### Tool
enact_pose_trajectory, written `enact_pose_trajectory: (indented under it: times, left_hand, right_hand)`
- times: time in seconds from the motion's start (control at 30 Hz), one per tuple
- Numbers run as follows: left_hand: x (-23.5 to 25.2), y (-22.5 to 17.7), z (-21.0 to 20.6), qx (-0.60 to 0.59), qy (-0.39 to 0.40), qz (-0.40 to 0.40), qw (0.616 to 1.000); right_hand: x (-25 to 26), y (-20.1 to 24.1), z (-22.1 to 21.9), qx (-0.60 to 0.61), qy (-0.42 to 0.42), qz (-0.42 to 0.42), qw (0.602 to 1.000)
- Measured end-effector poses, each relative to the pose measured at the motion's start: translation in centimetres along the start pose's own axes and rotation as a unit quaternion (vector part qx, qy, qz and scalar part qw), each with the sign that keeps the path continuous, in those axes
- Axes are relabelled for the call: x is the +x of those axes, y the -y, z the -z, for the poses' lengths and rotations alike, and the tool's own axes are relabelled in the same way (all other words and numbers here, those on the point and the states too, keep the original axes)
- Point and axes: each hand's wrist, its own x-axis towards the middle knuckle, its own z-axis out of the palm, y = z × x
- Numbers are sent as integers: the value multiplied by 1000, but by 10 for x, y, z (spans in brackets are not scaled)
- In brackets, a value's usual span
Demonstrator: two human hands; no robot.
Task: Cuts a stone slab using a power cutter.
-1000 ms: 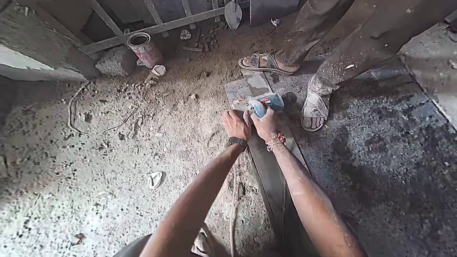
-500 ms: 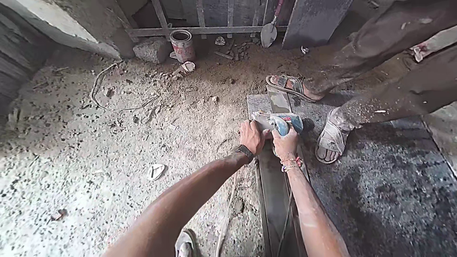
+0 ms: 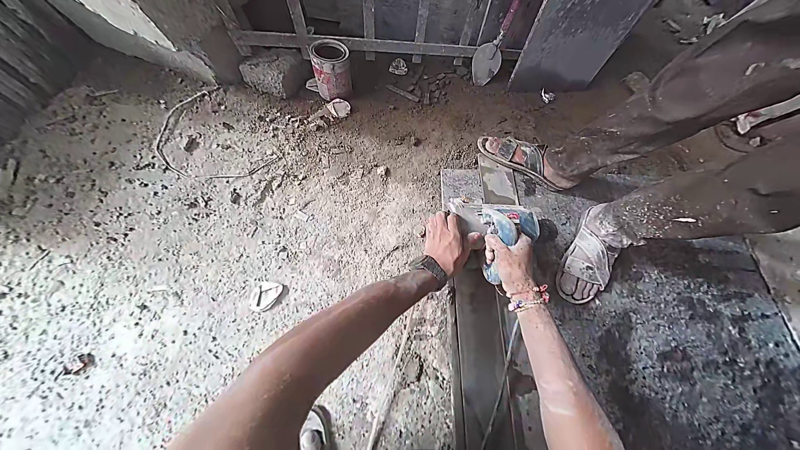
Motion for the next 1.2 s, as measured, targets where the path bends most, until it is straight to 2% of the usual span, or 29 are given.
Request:
enact_pose_trajectory:
  times: [0.23,0.47,0.67,1.2]
  left_hand:
    - [8,2,0,12,4,-4,1000]
    - [13,3,-1,1,-29,-13,1000]
    - [18,6,-2,3,-40,-22,999]
    - [31,7,3,4,-38,-21,999]
  right_hand:
    - [9,-6,-1,-62,-18,25,998]
    - [15,-6,-3,-91,-25,41,995]
    - [19,-7,-5,-84,-31,72,993]
    - [29,2,-11,-96,-34,65,993]
